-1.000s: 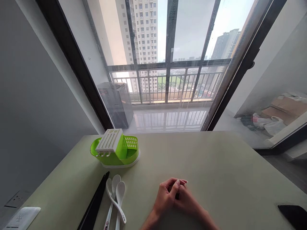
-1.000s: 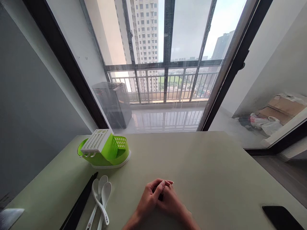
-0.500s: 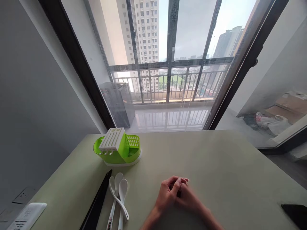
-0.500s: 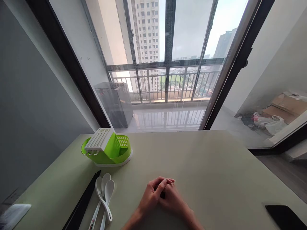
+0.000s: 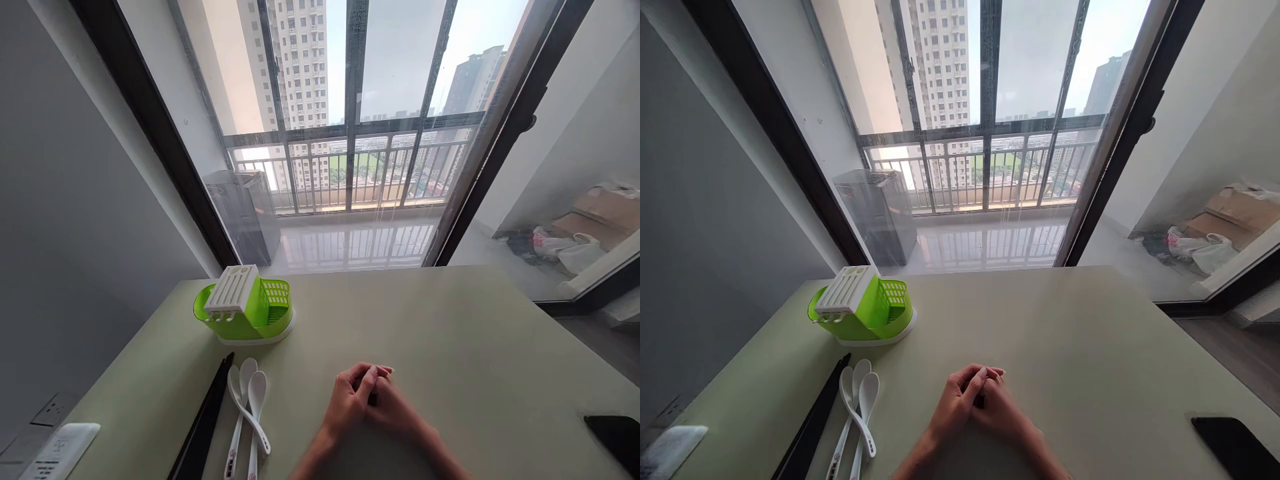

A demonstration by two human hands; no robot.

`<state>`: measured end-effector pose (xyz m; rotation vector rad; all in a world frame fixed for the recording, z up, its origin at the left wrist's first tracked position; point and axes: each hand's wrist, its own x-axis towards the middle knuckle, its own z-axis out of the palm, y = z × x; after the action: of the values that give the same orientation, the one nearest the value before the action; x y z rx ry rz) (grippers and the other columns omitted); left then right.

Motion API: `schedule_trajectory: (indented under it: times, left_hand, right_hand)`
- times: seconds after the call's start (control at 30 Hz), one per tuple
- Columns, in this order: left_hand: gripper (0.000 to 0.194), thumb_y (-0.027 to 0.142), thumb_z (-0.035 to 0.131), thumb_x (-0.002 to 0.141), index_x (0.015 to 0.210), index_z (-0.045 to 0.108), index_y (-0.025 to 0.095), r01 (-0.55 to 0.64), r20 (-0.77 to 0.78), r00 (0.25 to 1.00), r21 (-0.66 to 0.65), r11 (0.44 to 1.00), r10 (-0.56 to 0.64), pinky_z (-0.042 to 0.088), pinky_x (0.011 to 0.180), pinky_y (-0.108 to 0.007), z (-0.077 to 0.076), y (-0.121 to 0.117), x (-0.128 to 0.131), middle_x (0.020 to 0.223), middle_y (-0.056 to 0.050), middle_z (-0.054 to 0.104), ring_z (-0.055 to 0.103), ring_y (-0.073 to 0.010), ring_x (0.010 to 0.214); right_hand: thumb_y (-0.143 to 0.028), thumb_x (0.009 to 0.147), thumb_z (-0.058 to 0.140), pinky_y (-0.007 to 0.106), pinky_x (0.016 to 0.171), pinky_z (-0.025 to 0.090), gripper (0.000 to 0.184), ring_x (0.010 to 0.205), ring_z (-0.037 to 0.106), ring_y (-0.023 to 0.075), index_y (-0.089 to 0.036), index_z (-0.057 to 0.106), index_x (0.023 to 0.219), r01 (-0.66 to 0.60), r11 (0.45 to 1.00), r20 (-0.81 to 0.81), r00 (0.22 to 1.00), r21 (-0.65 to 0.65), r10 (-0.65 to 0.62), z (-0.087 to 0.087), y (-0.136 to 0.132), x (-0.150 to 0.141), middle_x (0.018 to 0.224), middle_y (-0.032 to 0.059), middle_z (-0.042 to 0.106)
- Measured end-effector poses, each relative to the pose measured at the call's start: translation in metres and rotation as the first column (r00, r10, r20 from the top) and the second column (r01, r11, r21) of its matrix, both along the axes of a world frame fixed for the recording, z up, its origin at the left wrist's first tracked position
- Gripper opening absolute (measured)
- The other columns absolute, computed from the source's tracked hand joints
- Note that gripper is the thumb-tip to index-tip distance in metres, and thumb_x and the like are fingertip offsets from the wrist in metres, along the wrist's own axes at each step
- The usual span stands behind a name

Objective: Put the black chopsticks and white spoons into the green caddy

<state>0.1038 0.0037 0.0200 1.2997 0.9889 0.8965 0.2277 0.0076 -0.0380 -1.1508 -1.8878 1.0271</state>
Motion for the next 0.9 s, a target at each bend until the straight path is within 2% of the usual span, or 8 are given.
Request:
schedule_trajectory:
  times: [0.1,0.23,0.43,0.63,0.73,0.8,0.9]
  left_hand:
    - [0.044,0.051,0.052,0.098,0.111,0.078,0.018,0.012,0.023,1.000,-0.006,1.000,-0.011,0.054,0.098,-0.035,-0.001,0.000,0.000,0.119,-0.010,0.077,0.070,-0.0249,0.107]
    - [0.044,0.051,0.051,0.098,0.113,0.077,0.019,0.029,0.055,0.998,-0.030,0.999,-0.027,0.052,0.102,-0.036,-0.005,0.001,-0.002,0.125,-0.010,0.074,0.069,-0.0250,0.112]
    - [0.047,0.053,0.051,0.098,0.112,0.077,0.017,0.016,0.038,0.999,-0.009,1.000,-0.015,0.054,0.100,-0.036,-0.004,0.001,-0.003,0.123,-0.011,0.075,0.070,-0.0256,0.110]
    - [0.046,0.051,0.049,0.099,0.114,0.077,0.018,-0.048,-0.006,0.999,0.032,0.998,0.048,0.054,0.101,-0.036,-0.003,-0.006,-0.005,0.119,-0.009,0.077,0.070,-0.0252,0.110]
    - [0.045,0.050,0.048,0.100,0.124,0.072,0.020,-0.111,-0.061,0.992,0.045,0.993,0.114,0.051,0.106,-0.036,-0.003,-0.022,-0.011,0.127,-0.008,0.073,0.067,-0.0252,0.118]
    - [0.047,0.049,0.050,0.099,0.133,0.066,0.022,-0.163,-0.136,0.976,0.053,0.985,0.169,0.048,0.111,-0.037,-0.002,-0.040,-0.020,0.137,-0.008,0.068,0.062,-0.0256,0.127]
    - [0.049,0.050,0.055,0.096,0.139,0.060,0.029,-0.230,-0.292,0.916,0.178,0.957,0.275,0.043,0.116,-0.039,0.006,-0.076,-0.044,0.145,-0.006,0.062,0.055,-0.0267,0.136]
  right_hand:
    - [-0.018,0.076,0.058,0.030,0.062,0.046,0.008,0.071,0.062,0.0208,-0.018,0.064,0.071,-0.026,1.000,0.047,0.999,0.008,0.026,0.001,0.000,0.001,0.074,0.0065,0.071]
    - [-0.020,0.076,0.059,0.029,0.062,0.044,0.009,0.069,0.059,0.0191,-0.018,0.063,0.068,-0.003,1.000,0.092,0.996,0.025,0.000,0.001,0.001,0.000,0.072,0.0056,0.069]
    - [-0.024,0.079,0.060,0.028,0.067,0.045,0.013,0.070,0.059,0.0179,-0.019,0.067,0.069,-0.020,0.998,0.063,0.998,0.064,0.016,0.004,0.002,-0.001,0.071,0.0045,0.069]
    - [-0.037,0.085,0.060,0.027,0.064,0.042,0.032,0.061,0.053,0.0148,-0.019,0.063,0.059,-0.075,0.993,0.032,0.997,0.088,0.072,0.011,0.003,0.000,0.058,0.0014,0.061]
    - [-0.043,0.091,0.056,0.024,0.055,0.035,0.044,0.053,0.040,0.0106,-0.019,0.055,0.054,-0.103,0.993,-0.005,0.995,0.049,0.104,0.015,0.004,0.001,0.050,-0.0032,0.045]
    - [-0.043,0.094,0.052,0.024,0.051,0.027,0.047,0.051,0.030,0.0087,-0.019,0.050,0.054,-0.134,0.991,-0.028,0.991,-0.001,0.134,0.017,0.005,0.003,0.051,-0.0056,0.036]
    - [-0.042,0.096,0.050,0.024,0.050,0.022,0.046,0.052,0.027,0.0079,-0.019,0.045,0.056,-0.163,0.986,-0.039,0.986,-0.037,0.161,0.019,0.006,0.004,0.055,-0.0069,0.031]
